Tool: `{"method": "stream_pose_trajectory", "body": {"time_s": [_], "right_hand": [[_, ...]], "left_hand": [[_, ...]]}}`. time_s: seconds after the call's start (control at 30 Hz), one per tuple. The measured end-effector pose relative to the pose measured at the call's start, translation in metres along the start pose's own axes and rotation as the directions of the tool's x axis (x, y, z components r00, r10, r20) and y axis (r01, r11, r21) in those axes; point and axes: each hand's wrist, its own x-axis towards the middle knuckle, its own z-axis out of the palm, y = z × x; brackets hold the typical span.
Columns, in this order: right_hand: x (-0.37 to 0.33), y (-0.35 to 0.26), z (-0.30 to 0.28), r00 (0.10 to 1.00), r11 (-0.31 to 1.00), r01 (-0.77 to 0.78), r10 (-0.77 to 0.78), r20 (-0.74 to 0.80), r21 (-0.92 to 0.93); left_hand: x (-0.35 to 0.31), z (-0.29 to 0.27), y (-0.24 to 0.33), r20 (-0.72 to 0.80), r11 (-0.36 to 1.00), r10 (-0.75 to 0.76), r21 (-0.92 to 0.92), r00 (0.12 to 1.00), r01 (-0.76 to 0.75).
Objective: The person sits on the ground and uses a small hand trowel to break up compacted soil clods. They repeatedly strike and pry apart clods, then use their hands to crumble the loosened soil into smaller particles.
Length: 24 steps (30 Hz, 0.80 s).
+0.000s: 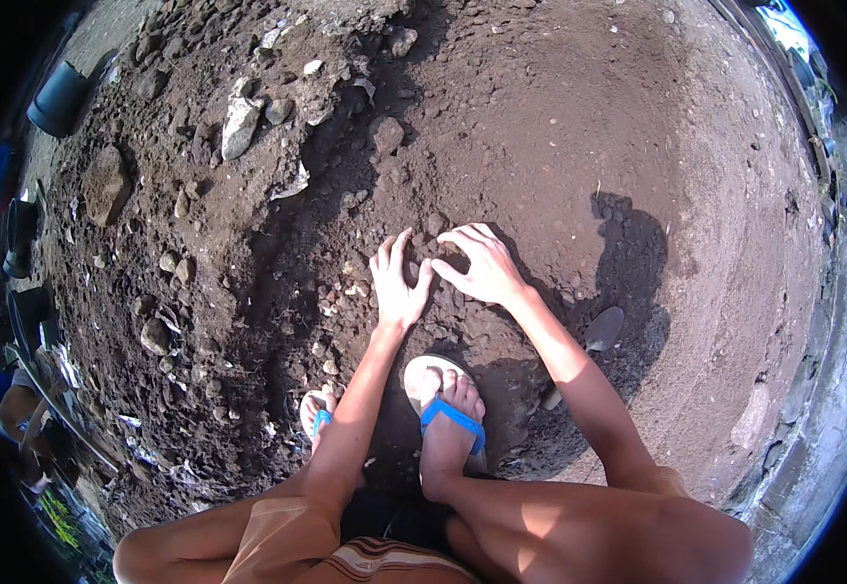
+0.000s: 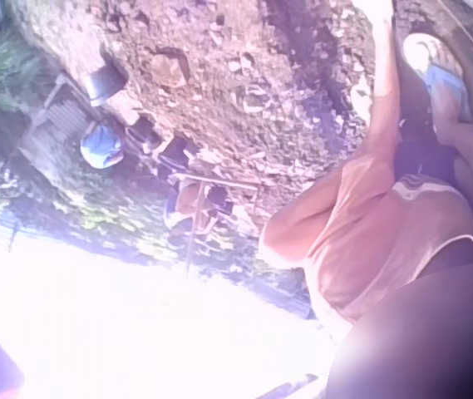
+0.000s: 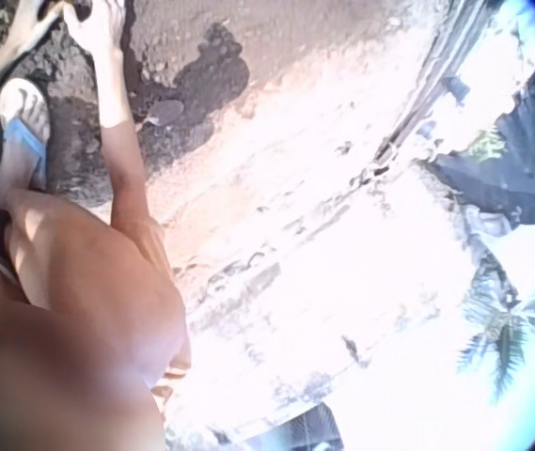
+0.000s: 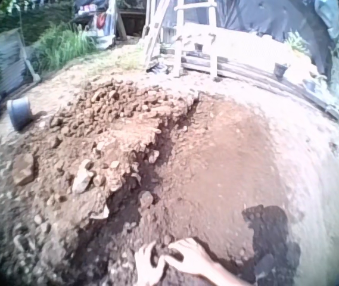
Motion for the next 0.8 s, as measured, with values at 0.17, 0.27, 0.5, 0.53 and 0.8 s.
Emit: {"method": "stream_pose_trajectory", "body": {"time_s": [0.17,0.27,0.5,0.53,0.8], "right_hand": [[-0.006,-0.015,-0.015,0.99,0.994,-0.078,0.069,0.12,0.072],[-0.01,-0.018,-0.028,0.984,0.997,0.003,-0.017,0.176,0.078],[-0.015,-0.017,-0.043,0.902,0.946,-0.294,0.321,0.288,-0.134],[-0.014,-0.018,-0.041,0.879,0.938,-0.29,0.34,0.335,-0.191],[-0.01,-0.027,-0.028,0.826,0.905,-0.315,0.41,0.388,-0.286]], "left_hand": [[0.006,-0.012,-0.004,0.145,0.996,0.093,-0.006,0.985,-0.093],[0.016,-0.022,-0.001,0.242,0.995,0.099,-0.022,0.965,-0.096],[0.018,-0.036,0.017,0.426,0.989,0.131,0.002,0.895,-0.146],[0.017,-0.038,0.018,0.445,0.987,0.135,0.023,0.885,-0.162],[0.028,-0.048,0.028,0.614,0.991,-0.007,0.111,0.789,-0.078]]}}
